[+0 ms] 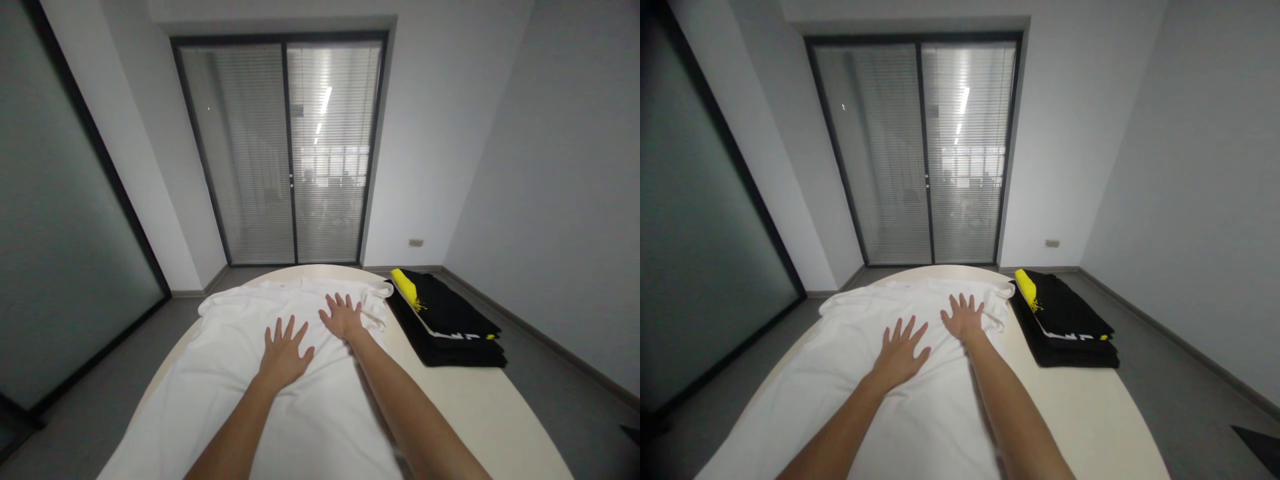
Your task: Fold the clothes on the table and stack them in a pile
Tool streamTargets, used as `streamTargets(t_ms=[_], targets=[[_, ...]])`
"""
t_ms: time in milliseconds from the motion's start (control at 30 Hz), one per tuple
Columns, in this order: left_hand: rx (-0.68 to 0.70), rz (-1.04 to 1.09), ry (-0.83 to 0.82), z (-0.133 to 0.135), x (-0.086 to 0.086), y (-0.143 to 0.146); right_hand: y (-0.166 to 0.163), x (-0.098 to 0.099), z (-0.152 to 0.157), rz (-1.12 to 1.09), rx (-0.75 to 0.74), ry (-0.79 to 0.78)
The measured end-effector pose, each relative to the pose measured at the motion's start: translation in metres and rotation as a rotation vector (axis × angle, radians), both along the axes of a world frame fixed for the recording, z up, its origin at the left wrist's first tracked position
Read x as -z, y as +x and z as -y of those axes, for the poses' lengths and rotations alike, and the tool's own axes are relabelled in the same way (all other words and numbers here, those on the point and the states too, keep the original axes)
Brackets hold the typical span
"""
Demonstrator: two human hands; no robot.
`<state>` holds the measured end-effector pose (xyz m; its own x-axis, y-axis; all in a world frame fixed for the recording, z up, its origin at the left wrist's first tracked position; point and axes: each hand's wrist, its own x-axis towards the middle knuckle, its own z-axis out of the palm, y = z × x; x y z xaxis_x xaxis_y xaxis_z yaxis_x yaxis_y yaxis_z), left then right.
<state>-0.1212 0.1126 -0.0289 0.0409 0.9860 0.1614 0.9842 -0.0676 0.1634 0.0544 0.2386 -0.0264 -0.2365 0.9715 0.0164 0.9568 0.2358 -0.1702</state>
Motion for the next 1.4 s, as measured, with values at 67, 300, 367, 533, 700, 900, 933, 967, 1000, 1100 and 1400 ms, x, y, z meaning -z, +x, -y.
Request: streamTargets(t_ms=[67, 300, 367, 533, 700, 900, 933, 967, 1000, 1100, 1400], targets=[[0.002, -0.007, -0.010, 0.008, 0.000, 0.002, 0.004, 0.000, 0.009, -0.004, -0.002, -0.007], [0.028, 0.000, -0.086, 0.041, -0.009, 0.011, 0.013, -0.001, 0.042, 0.009, 0.009, -0.041], [0.029, 0.008, -0.145, 0.042, -0.015, 0.011, 0.014, -0.001, 0.048, 0.016, 0.010, -0.048], [-0.007, -0.032, -0.002, 0.026, -0.016, 0.010, 0.012, -0.005, 0.048, 0.048, 0.021, -0.057], [-0.055, -0.028, 0.044, 0.011, 0.004, 0.008, -0.008, -0.021, 0.032, 0.067, 0.010, -0.022], [-0.032, -0.022, -0.004, 0.007, 0.007, 0.004, -0.045, -0.021, 0.001, 0.004, -0.124, -0.077], [-0.026, -0.016, -0.014, 0.006, 0.006, 0.004, -0.050, -0.017, -0.004, 0.003, -0.097, -0.103], [-0.021, -0.009, -0.022, 0.005, 0.005, 0.003, -0.055, -0.013, -0.008, -0.001, -0.070, -0.124], [-0.018, -0.004, -0.029, 0.004, 0.005, 0.003, -0.058, -0.010, -0.013, -0.009, -0.044, -0.140], [-0.017, 0.007, -0.048, -0.004, 0.006, 0.001, -0.064, -0.002, -0.024, -0.050, -0.007, -0.148], [-0.040, 0.009, -0.095, -0.033, 0.004, -0.003, -0.033, -0.020, -0.030, -0.096, -0.141, -0.028]])
